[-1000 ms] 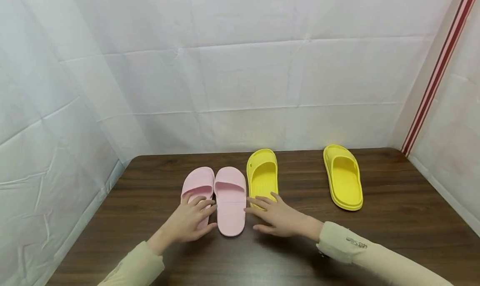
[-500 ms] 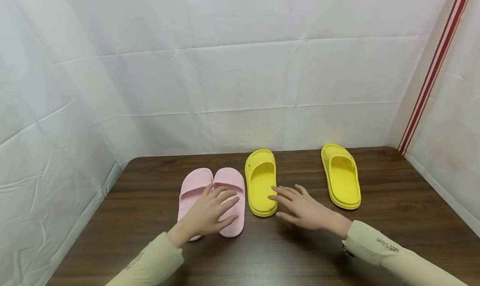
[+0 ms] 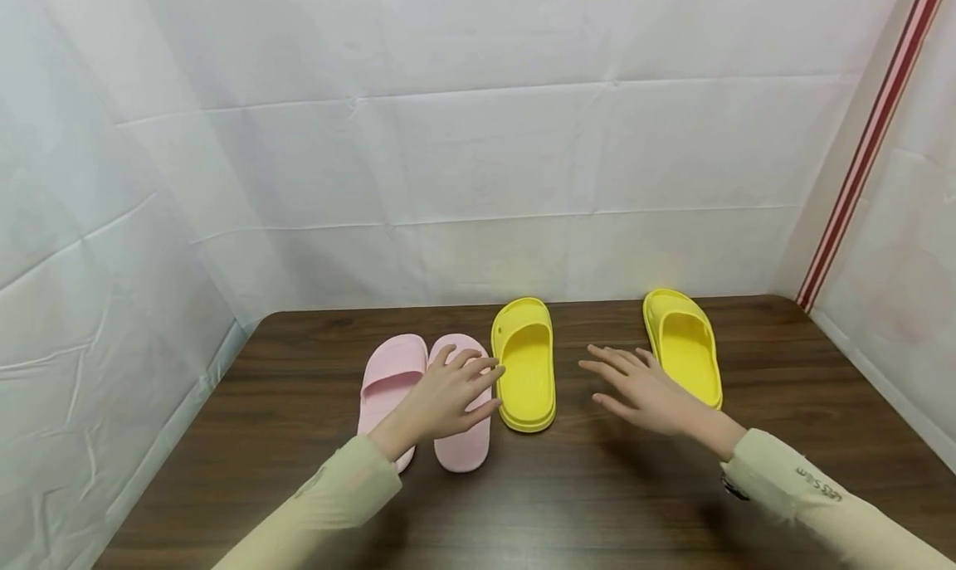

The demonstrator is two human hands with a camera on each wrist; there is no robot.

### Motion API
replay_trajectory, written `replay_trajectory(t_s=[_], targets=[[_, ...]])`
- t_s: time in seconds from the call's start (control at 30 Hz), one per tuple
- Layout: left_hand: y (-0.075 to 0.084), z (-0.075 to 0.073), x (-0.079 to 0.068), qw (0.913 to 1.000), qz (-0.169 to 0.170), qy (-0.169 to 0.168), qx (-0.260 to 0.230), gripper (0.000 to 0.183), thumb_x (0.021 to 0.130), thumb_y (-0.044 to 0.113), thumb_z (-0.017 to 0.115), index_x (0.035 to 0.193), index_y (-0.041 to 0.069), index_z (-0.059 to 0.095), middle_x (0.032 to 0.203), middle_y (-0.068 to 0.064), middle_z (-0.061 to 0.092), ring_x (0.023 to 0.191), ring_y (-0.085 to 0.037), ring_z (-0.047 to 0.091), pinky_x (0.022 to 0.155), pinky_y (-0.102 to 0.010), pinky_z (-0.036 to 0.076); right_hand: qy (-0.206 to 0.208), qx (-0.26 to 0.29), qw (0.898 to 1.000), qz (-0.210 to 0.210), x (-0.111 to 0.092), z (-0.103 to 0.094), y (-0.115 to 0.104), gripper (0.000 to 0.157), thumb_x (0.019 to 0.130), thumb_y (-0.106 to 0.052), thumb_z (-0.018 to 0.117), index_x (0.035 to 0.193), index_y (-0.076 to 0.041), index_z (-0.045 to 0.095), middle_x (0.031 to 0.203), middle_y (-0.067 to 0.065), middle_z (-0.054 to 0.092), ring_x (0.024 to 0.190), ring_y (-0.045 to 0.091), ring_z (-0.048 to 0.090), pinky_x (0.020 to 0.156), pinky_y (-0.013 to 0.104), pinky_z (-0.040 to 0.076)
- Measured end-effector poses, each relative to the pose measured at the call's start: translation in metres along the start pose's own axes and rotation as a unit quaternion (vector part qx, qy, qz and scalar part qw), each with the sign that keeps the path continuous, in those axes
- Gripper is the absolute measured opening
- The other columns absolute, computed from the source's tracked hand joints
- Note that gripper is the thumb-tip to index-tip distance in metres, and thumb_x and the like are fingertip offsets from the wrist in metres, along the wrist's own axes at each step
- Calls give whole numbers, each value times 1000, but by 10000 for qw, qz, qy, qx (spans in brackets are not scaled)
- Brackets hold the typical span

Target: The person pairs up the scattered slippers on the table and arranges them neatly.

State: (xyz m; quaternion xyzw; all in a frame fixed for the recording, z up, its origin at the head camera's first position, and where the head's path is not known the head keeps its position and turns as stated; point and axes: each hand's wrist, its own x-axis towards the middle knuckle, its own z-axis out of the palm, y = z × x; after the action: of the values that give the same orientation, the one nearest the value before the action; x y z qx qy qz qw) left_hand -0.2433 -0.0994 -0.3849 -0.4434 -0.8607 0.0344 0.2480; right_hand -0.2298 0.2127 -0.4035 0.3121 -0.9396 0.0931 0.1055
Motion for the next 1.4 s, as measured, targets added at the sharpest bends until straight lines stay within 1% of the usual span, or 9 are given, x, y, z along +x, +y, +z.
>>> replay_trajectory(t_s=[0.13,0.3,0.37,0.47,0.63,0.9,1.1,1.27,1.4], targets=[[0,1,9,10000,-46,-57,-58,41,88,40,49,120,16,54,117,0,58,108,-19,51,92,-48,36,132,-105,9998,125,-1,-2,13,50,89,-38,50,134,-21,39,142,8,35,125,29,37,97,60,23],[-2,4,17,9997,15,89,-230,42,90,39,45,121,12,53,116,-5,58,106,-23,51,91,-48,35,330,-181,9991,218,-1,-3,28,49,88,-34,53,133,-19,41,139,10,39,123,30,39,95,60,25],[-5,5,19,9997,-7,58,-248,43,91,39,43,123,11,51,117,-6,58,106,-25,50,91,-49,35,363,-208,9988,243,0,-4,33,48,88,-33,54,132,-18,41,139,11,39,123,31,40,94,60,25],[-10,4,25,9994,-178,-165,-265,46,91,40,44,126,12,49,121,-6,55,110,-25,49,92,-51,36,323,-223,9986,347,0,-7,41,49,89,-32,52,133,-16,40,139,13,37,123,31,39,94,60,25],[-20,2,38,9956,-578,-614,-406,50,91,40,44,132,14,43,129,-6,50,118,-24,45,96,-52,34,323,-242,9965,734,2,-12,57,49,91,-31,49,134,-11,38,140,17,35,121,38,39,93,60,24],[-33,5,58,9904,-929,-762,-682,50,92,39,42,134,13,41,133,-7,45,119,-26,45,95,-50,34,247,-279,9903,1336,8,-15,86,52,92,-32,47,137,-10,33,140,20,33,121,43,35,90,65,22],[-40,11,69,9824,-1268,-1065,-862,51,93,41,39,136,13,38,135,-6,44,122,-26,43,97,-50,33,39,-261,9828,1829,11,-17,104,54,93,-33,43,138,-6,29,141,24,26,122,46,31,88,65,22],[-44,17,79,9740,-1443,-1456,-968,51,94,42,35,137,14,35,138,-7,40,125,-27,40,101,-50,30,-218,7,9748,2220,14,-16,115,57,93,-35,40,138,-4,25,142,27,20,121,50,26,85,67,21],[-47,25,88,9684,-1568,-1707,-920,52,94,43,34,138,15,34,140,-7,37,126,-28,40,101,-51,29,-332,192,9703,2390,17,-12,123,57,93,-35,40,139,-4,24,143,28,16,121,53,21,85,70,18]])
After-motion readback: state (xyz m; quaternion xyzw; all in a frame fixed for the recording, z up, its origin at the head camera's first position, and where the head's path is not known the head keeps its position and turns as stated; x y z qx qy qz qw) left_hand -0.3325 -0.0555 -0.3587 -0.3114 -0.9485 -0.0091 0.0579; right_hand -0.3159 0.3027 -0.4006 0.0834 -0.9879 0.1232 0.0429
